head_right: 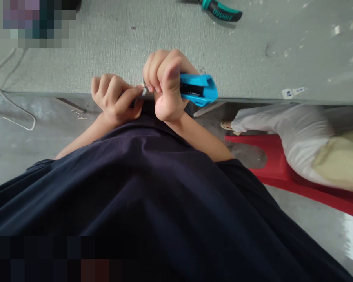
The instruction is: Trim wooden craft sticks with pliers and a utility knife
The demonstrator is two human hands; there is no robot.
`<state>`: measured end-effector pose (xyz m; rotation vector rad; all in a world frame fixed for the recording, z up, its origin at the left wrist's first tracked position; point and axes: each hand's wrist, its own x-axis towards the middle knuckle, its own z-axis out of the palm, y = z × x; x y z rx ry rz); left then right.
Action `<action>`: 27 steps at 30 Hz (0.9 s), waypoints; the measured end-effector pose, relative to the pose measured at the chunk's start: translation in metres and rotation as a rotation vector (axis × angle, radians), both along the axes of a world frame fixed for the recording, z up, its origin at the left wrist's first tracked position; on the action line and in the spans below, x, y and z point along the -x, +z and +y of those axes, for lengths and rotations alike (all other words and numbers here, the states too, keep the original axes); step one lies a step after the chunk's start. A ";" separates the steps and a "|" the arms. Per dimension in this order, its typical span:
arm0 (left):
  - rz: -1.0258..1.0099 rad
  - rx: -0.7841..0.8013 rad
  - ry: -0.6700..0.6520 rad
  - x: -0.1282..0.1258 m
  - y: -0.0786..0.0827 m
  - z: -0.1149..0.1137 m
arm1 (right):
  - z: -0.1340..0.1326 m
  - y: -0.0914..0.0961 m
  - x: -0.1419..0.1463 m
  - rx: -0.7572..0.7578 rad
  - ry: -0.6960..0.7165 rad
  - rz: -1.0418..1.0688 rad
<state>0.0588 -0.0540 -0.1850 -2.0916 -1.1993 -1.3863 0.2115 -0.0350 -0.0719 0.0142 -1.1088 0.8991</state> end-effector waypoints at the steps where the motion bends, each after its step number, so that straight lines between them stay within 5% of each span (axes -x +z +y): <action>1: 0.004 -0.019 0.000 -0.001 0.003 0.000 | -0.003 0.002 -0.003 0.020 0.007 -0.029; 5: 0.024 -0.151 0.041 -0.004 0.013 -0.002 | -0.008 0.007 -0.006 0.091 -0.018 -0.128; 7: 0.045 -0.170 0.070 -0.005 0.016 -0.003 | -0.007 0.007 -0.001 0.010 -0.063 -0.051; 18: 0.040 -0.036 0.048 -0.005 0.013 -0.009 | 0.000 -0.009 0.009 -0.073 -0.193 0.031; 27: 0.029 0.135 0.009 -0.002 0.006 -0.005 | -0.006 0.001 0.006 0.063 -0.191 0.074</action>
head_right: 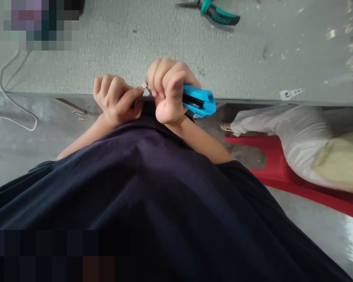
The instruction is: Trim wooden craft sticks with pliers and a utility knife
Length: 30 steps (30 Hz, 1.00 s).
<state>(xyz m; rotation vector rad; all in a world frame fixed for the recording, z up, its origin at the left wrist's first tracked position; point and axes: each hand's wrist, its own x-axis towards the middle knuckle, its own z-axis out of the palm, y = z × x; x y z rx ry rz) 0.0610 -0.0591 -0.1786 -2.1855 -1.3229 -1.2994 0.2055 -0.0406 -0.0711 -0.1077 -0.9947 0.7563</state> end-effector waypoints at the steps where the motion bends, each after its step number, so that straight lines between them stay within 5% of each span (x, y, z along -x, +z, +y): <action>1: 0.005 -0.011 0.006 0.000 0.000 0.000 | 0.000 0.000 0.000 0.008 0.003 0.016; 11: -0.079 0.130 -0.073 0.003 -0.005 0.005 | -0.006 0.000 0.000 0.090 0.047 -0.008; 30: 0.001 -0.079 -0.020 0.000 -0.005 0.006 | -0.012 0.009 0.002 0.111 0.051 -0.053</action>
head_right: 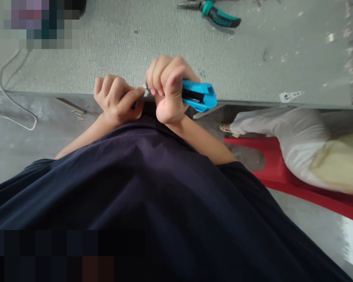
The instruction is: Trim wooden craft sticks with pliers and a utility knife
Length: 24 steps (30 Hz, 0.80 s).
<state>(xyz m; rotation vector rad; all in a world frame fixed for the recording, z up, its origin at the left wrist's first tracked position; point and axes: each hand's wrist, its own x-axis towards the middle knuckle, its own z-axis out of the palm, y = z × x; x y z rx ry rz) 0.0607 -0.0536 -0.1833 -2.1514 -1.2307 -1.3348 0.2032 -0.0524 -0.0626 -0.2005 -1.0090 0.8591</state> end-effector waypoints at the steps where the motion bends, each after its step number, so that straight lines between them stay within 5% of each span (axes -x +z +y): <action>1: 0.000 0.012 0.006 -0.001 0.000 0.000 | 0.001 -0.001 0.001 -0.012 -0.012 0.025; 14: 0.003 -0.042 0.059 -0.004 0.005 -0.006 | 0.001 -0.005 -0.007 0.062 0.012 -0.021; 24: 0.012 0.162 -0.113 0.008 0.024 -0.019 | 0.010 -0.007 -0.002 -0.053 0.020 0.004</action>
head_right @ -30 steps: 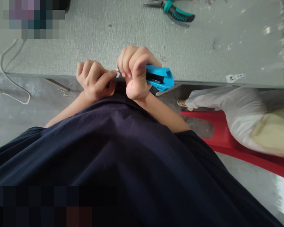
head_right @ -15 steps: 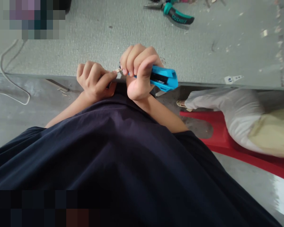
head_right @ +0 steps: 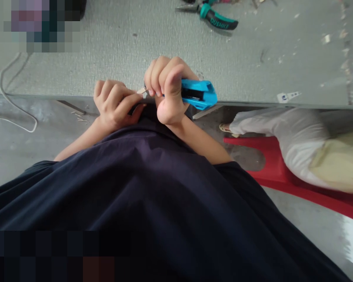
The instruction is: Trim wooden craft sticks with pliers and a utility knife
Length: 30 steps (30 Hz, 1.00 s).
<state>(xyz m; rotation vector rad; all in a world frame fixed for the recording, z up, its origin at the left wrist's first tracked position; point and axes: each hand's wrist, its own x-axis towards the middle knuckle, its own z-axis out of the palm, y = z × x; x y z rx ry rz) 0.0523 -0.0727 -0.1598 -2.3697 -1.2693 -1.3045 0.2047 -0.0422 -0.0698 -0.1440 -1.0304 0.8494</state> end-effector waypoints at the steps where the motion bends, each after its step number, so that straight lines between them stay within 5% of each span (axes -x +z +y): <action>1: 0.008 0.002 -0.015 0.002 0.001 -0.001 | 0.001 0.000 -0.001 -0.005 0.005 0.001; 8: 0.087 -0.047 -0.108 0.007 -0.004 0.002 | 0.003 -0.008 0.000 -0.015 0.034 0.115; 12: 0.139 -0.026 -0.216 0.001 0.007 -0.003 | 0.006 -0.010 0.001 -0.069 0.053 0.181; 19: 0.230 0.161 -0.167 0.003 0.078 -0.004 | 0.017 -0.030 -0.018 -0.057 0.112 0.065; 24: 0.347 0.526 -0.112 -0.005 0.130 -0.008 | 0.016 -0.049 -0.035 0.100 0.117 -0.139; 27: 0.361 0.630 -0.069 -0.011 0.144 -0.013 | 0.009 -0.038 -0.037 0.194 0.092 -0.294; 30: 0.339 0.653 -0.081 -0.012 0.148 -0.014 | 0.005 -0.012 -0.029 0.012 0.000 -0.087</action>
